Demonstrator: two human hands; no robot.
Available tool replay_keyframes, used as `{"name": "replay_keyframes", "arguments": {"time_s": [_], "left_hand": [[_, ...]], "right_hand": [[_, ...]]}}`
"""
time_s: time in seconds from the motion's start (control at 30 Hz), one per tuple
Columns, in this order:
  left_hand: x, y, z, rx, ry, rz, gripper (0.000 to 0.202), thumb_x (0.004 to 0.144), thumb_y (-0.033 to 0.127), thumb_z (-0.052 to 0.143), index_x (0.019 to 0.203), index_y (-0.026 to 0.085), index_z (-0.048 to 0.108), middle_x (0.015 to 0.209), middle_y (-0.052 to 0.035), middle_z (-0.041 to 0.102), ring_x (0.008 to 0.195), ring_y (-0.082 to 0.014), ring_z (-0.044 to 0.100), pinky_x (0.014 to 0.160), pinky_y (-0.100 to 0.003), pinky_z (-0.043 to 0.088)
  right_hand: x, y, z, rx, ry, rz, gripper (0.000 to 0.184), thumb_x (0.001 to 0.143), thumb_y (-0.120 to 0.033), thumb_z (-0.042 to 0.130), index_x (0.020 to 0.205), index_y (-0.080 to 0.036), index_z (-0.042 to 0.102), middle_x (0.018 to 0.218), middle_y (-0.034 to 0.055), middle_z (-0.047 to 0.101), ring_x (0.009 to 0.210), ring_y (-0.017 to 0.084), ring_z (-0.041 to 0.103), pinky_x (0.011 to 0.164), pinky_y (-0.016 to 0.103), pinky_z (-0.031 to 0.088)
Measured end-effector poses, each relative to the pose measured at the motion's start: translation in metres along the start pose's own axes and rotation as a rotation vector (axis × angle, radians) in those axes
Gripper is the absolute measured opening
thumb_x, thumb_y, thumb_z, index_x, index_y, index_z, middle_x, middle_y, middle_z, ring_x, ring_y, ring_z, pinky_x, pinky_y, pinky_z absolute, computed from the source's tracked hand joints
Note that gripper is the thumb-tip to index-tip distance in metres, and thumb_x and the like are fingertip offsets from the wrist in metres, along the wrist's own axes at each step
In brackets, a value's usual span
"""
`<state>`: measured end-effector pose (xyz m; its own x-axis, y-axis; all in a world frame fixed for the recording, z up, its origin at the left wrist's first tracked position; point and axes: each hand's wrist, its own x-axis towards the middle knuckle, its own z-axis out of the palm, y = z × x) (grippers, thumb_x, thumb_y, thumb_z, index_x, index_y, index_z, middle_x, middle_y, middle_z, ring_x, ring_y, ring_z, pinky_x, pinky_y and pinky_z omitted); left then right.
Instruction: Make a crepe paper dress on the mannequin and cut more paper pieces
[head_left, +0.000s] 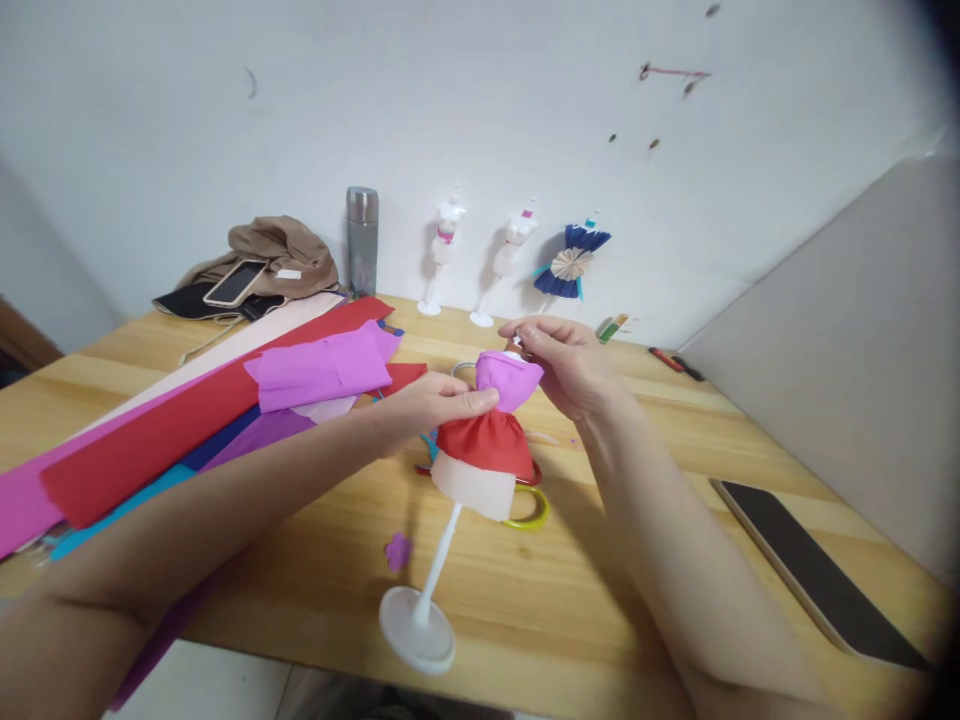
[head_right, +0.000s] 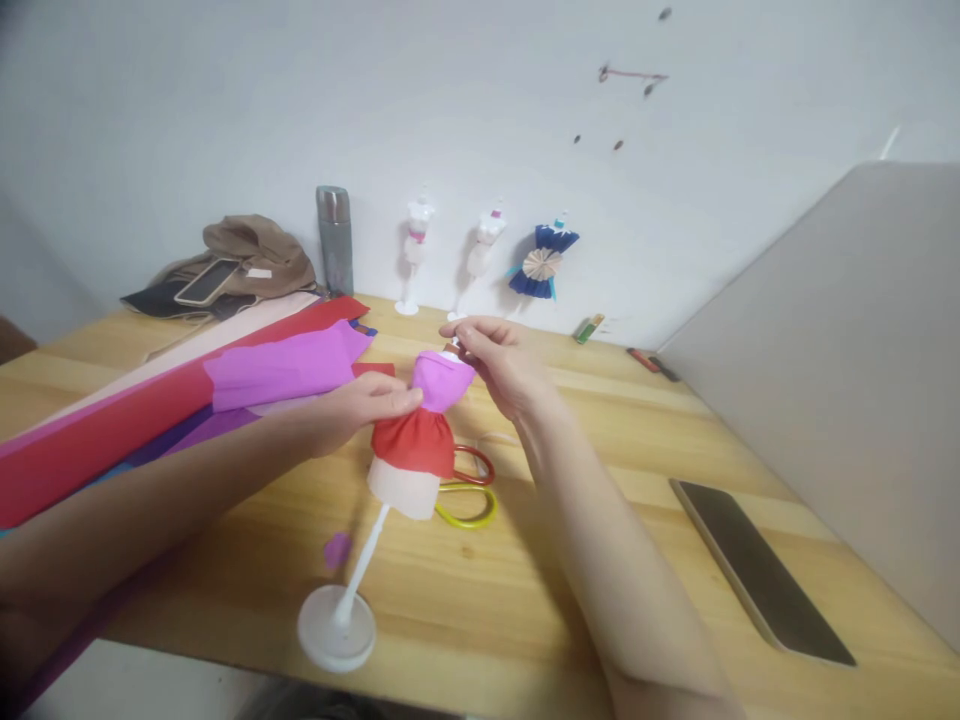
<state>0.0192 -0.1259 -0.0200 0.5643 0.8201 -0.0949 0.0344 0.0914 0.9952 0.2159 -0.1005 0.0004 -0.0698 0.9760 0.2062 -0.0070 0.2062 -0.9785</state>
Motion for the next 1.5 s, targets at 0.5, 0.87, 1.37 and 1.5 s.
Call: {"name": "replay_keyframes", "arguments": {"time_s": [0.5, 0.87, 1.37, 1.5], "left_hand": [[-0.006, 0.003, 0.004, -0.204, -0.152, -0.245, 0.029, 0.065, 0.031, 0.088, 0.079, 0.011, 0.072, 0.077, -0.004, 0.072, 0.07, -0.0135, 0.065, 0.068, -0.024, 0.049], [-0.005, 0.0, 0.004, -0.367, -0.294, -0.285, 0.027, 0.074, 0.034, 0.081, 0.084, 0.01, 0.073, 0.08, -0.0064, 0.073, 0.072, -0.0151, 0.067, 0.067, -0.026, 0.051], [0.003, 0.004, -0.012, -0.156, -0.199, -0.043, 0.044, 0.083, 0.058, 0.067, 0.089, 0.015, 0.071, 0.087, -0.0072, 0.072, 0.085, -0.0204, 0.064, 0.078, -0.032, 0.049], [-0.003, 0.013, -0.013, 0.059, -0.183, -0.011, 0.04, 0.067, 0.05, 0.08, 0.072, 0.013, 0.065, 0.073, -0.0033, 0.064, 0.071, -0.0163, 0.059, 0.067, -0.028, 0.043]], "right_hand": [[-0.002, 0.01, 0.014, -0.041, 0.019, -0.083, 0.012, 0.072, -0.035, 0.075, 0.073, -0.023, 0.074, 0.06, -0.0012, 0.062, 0.053, 0.012, 0.049, 0.05, 0.027, 0.037], [-0.002, 0.011, 0.018, -0.001, 0.03, -0.113, 0.014, 0.068, -0.036, 0.076, 0.074, -0.023, 0.076, 0.058, -0.0023, 0.063, 0.05, 0.01, 0.047, 0.049, 0.026, 0.035], [0.002, 0.003, 0.002, 0.022, 0.094, -0.169, 0.013, 0.07, -0.036, 0.077, 0.074, -0.024, 0.075, 0.062, -0.001, 0.063, 0.051, 0.011, 0.049, 0.049, 0.026, 0.036], [0.001, 0.002, 0.003, 0.008, 0.113, -0.182, 0.014, 0.07, -0.038, 0.077, 0.075, -0.025, 0.074, 0.062, -0.001, 0.062, 0.051, 0.011, 0.047, 0.049, 0.026, 0.035]]}}
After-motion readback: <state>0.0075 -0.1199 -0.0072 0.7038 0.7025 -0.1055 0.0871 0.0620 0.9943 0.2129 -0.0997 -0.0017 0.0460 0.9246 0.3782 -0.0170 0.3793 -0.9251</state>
